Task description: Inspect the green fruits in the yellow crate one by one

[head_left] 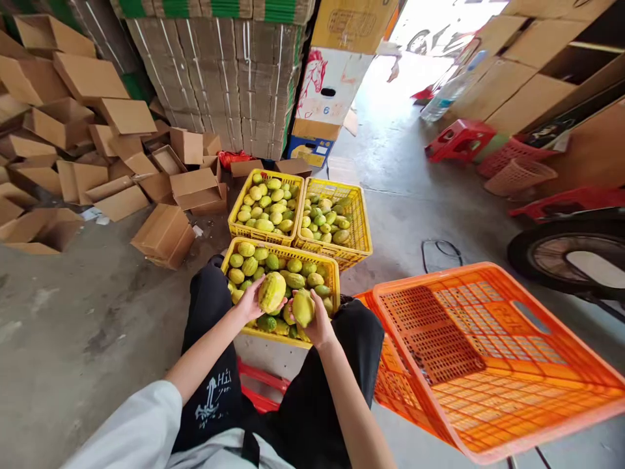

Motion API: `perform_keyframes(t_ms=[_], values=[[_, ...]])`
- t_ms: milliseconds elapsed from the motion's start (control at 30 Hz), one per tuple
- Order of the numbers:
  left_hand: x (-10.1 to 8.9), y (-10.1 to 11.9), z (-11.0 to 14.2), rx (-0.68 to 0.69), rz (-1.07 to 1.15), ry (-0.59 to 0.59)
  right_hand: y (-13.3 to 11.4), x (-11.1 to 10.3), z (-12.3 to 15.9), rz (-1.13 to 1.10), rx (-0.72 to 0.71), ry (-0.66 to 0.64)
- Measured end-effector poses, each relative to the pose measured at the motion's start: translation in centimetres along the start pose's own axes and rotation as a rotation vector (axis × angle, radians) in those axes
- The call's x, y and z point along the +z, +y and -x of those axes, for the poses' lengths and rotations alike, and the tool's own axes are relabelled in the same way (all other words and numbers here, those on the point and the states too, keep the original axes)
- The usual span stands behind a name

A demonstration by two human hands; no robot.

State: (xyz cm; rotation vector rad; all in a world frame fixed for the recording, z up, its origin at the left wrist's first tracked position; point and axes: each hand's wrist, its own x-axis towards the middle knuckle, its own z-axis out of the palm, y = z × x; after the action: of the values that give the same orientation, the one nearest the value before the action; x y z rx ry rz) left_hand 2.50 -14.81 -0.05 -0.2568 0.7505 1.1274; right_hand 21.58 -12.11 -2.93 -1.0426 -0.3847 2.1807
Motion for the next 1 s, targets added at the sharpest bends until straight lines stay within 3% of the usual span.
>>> perform_keyframes(t_ms=[100,233,533,733,867,1000], values=[[-0.6,-0.5,0.0,0.033,-0.011,0.014,0.1,-0.6,0.5,-0.128,-0.035,-0.086],[-2.0,-1.2,0.0,0.087,0.011,0.058,0.0,-0.4,0.4,-0.201,-0.076,-0.099],[-2.9,-1.3,-0.8,0.072,-0.169,0.061,2.5,-0.1,-2.4,-0.135,0.14,0.047],[-3.1,-2.0,-2.2,0.086,-0.155,0.149,3.8,-0.1,-3.3,-0.11,0.072,0.123],[-2.9,-1.8,-2.3,0.166,0.05,0.125,2.9,-0.7,-3.4,-0.203,-0.016,0.004],[-2.8,-1.6,-2.1,0.19,0.143,0.009,1.8,-0.8,-3.1,-0.24,-0.062,-0.097]])
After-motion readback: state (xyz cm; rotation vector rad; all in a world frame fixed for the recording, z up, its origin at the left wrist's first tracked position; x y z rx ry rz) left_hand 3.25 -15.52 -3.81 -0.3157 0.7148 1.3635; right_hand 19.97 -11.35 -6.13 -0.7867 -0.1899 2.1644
